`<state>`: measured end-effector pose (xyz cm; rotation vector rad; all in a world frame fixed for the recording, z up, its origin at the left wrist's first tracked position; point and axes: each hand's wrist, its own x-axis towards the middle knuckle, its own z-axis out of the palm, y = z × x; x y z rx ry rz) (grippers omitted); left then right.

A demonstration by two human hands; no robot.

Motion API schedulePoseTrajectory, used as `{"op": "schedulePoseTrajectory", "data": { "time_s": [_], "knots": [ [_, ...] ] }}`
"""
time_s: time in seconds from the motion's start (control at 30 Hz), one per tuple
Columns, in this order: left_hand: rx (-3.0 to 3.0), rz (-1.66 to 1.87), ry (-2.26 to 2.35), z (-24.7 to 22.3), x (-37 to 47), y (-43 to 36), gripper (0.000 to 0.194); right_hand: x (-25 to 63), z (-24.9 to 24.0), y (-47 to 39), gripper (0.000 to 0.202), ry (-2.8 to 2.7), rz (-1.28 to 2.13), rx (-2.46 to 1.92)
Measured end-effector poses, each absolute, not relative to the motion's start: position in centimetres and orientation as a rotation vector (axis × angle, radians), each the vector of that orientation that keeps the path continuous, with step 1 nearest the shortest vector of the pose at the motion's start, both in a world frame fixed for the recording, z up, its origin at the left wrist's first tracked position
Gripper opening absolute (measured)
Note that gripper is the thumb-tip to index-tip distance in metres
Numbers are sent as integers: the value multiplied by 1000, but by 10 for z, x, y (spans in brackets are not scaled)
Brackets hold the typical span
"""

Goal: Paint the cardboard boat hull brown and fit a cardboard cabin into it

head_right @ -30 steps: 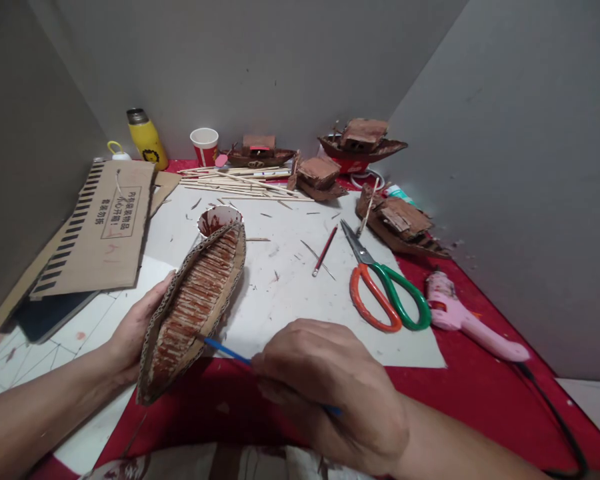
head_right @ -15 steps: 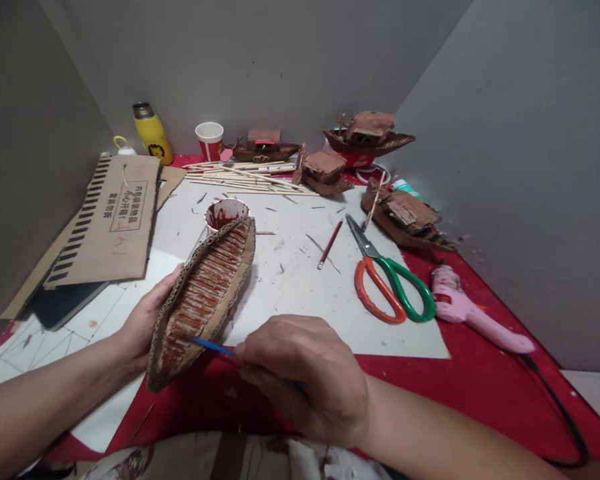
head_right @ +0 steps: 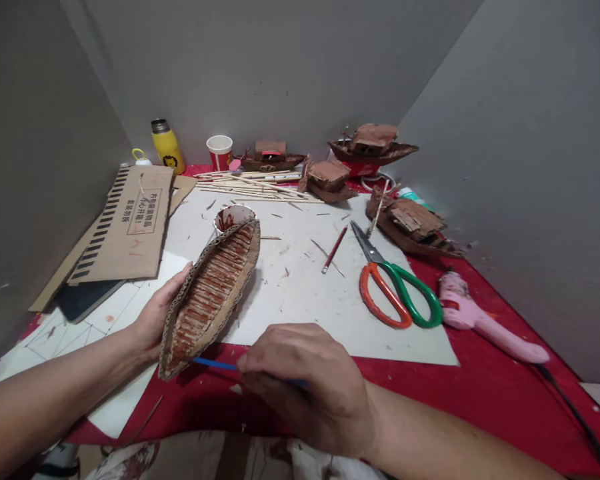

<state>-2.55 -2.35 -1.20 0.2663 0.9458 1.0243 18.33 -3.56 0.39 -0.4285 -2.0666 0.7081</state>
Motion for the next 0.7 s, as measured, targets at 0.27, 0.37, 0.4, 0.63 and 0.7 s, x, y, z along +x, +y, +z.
{"op": "schedulePoseTrajectory", "data": {
  "time_s": [0.27,0.37,0.4,0.63,0.7],
  "knots": [
    [327,1055,867,-12,-25,-27,36,185,-10,-28,14,-1770,724,-682],
    [332,1066,881,-12,-25,-27,35,185,-8,-31,15,-1803,821,-605],
    [332,1073,885,-12,-25,-27,35,184,-6,-32,15,-1841,841,-551],
    [330,1093,900,-12,-24,-28,36,189,-4,-31,18,-1873,637,-574],
    [336,1111,893,-12,-24,-28,33,191,-1,-31,20,-1917,624,-506]
  ]
}}
